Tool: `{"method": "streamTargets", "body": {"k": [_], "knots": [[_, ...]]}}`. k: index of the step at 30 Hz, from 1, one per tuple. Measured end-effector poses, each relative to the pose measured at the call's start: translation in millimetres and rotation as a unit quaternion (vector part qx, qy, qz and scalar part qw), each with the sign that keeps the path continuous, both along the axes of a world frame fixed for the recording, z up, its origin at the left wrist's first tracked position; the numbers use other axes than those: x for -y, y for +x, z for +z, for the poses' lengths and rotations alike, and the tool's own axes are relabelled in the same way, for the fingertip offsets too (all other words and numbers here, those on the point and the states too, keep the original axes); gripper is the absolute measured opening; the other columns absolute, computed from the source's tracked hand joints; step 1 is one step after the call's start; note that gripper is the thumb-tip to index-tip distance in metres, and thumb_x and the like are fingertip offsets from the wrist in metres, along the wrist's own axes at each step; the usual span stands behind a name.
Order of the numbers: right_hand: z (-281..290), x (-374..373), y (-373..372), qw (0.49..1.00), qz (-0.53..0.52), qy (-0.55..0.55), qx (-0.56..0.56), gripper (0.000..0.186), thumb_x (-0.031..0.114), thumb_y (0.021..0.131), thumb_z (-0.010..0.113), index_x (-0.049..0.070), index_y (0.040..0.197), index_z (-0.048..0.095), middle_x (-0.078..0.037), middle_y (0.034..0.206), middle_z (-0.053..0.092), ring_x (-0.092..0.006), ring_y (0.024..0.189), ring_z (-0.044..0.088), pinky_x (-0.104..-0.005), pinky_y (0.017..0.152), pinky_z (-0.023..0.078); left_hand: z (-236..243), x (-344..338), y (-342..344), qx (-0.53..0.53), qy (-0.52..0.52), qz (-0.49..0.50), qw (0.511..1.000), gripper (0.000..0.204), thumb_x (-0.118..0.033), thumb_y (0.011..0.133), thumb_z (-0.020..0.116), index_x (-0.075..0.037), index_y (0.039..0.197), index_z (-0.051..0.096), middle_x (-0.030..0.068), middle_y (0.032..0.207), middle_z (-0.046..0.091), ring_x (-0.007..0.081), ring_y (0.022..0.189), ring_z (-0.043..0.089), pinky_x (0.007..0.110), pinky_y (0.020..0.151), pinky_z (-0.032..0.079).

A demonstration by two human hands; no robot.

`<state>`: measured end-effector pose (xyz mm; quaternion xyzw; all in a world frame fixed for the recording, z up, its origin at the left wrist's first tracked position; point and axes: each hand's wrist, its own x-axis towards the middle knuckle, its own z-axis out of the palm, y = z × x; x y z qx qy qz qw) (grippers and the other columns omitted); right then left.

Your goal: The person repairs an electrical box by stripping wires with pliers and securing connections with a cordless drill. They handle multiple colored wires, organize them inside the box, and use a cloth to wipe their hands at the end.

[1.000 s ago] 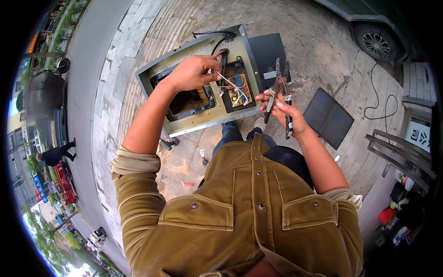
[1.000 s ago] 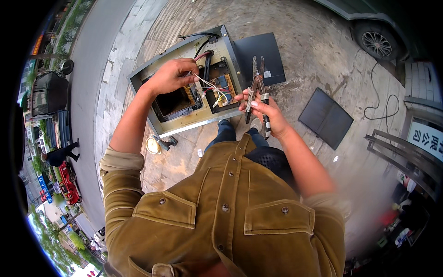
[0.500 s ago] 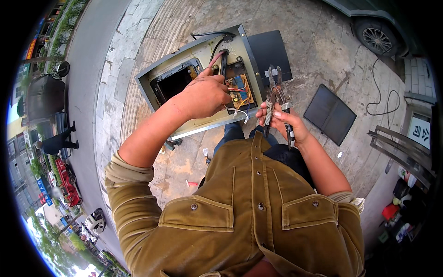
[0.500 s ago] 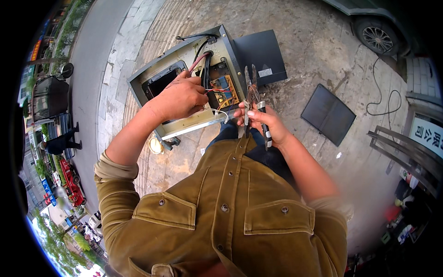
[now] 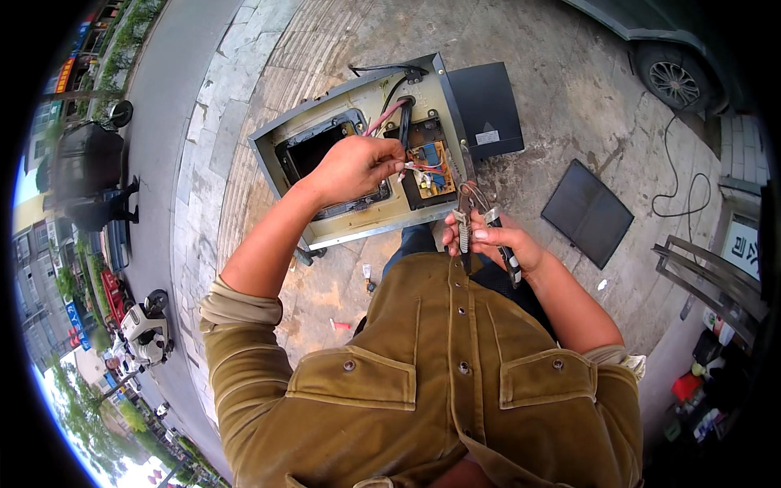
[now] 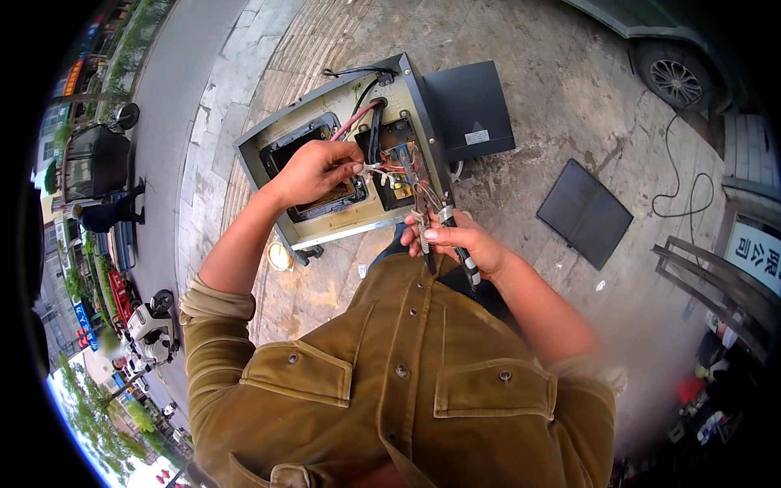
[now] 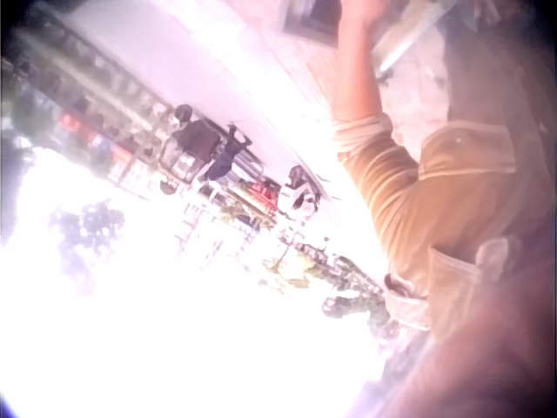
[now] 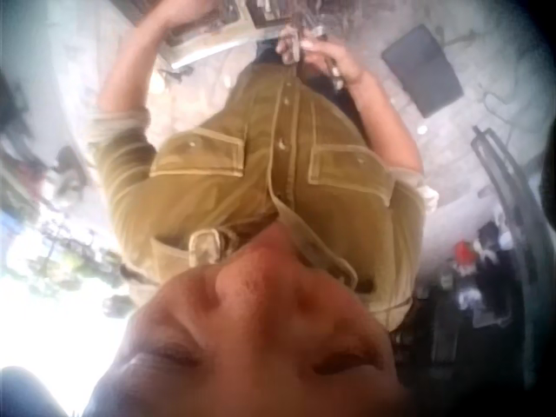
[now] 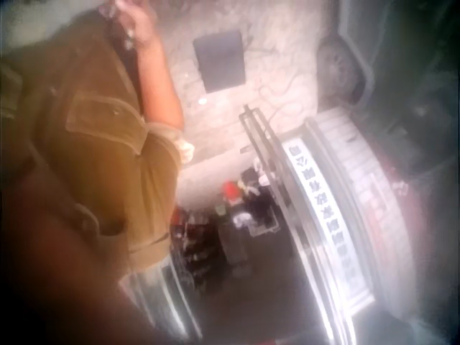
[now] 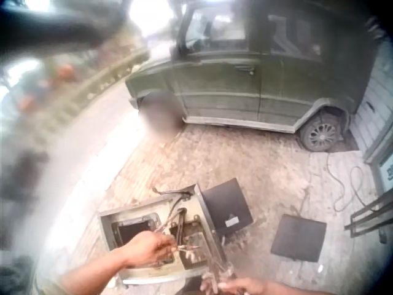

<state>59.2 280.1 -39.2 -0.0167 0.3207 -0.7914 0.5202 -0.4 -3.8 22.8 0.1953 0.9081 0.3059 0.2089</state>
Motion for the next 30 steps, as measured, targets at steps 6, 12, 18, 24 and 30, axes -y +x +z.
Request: {"method": "streamTargets", "body": {"k": [6,12,18,24,30], "knots": [[-6.7,22.3,1.3,0.99,0.09,-0.039,0.096,0.04,0.028,0.094,0.052,0.001,0.124,0.05,-0.015,0.11,0.062,-0.0229,0.1,0.061,-0.0345,0.091,0.047,-6.9,1.0,-7.5,-0.054,-0.011,0.028,0.998,0.014,-0.016,0.088,0.063,-0.003,0.091,0.06,0.0162,0.076,0.059,0.0336,0.069,0.058,0.039,0.064,0.045],[-28.6,54.3,5.0,0.98,0.033,-0.112,0.161,0.041,0.033,0.097,0.046,0.0,0.122,0.051,-0.015,0.109,0.061,-0.0276,0.101,0.06,-0.0391,0.093,0.045,-1.8,-12.7,-6.6,-0.042,-0.02,0.052,0.998,0.014,-0.021,0.087,0.063,-0.007,0.091,0.063,0.0143,0.074,0.063,0.0348,0.07,0.061,0.041,0.063,0.047],[-35.6,78.1,2.6,0.981,-0.038,-0.121,0.149,0.048,0.04,0.094,0.049,0.001,0.121,0.05,-0.015,0.113,0.058,-0.029,0.108,0.056,-0.0411,0.099,0.041,1.8,-24.9,-1.5,-0.03,0.011,0.055,0.998,0.013,-0.018,0.086,0.063,-0.006,0.09,0.063,0.0133,0.074,0.063,0.0345,0.07,0.061,0.041,0.064,0.047],[-37.0,80.4,8.6,0.988,-0.091,-0.085,0.09,0.049,0.042,0.094,0.049,0.001,0.122,0.049,-0.012,0.111,0.057,-0.0252,0.108,0.055,-0.0398,0.1,0.04,0.5,-24.9,1.2,-0.038,0.027,0.025,0.999,0.012,-0.016,0.086,0.064,-0.005,0.089,0.061,0.0134,0.072,0.061,0.0335,0.068,0.06,0.039,0.065,0.047],[-30.2,79.7,8.2,0.986,-0.121,-0.077,0.081,0.046,0.042,0.095,0.049,0.002,0.115,0.051,-0.005,0.088,0.052,-0.0179,0.082,0.05,-0.0345,0.08,0.042,0.7,-28.1,-3.1,-0.061,0.038,-0.025,0.997,0.011,-0.015,0.085,0.064,-0.005,0.088,0.059,0.0136,0.072,0.059,0.0332,0.065,0.058,0.038,0.06,0.045]]}}
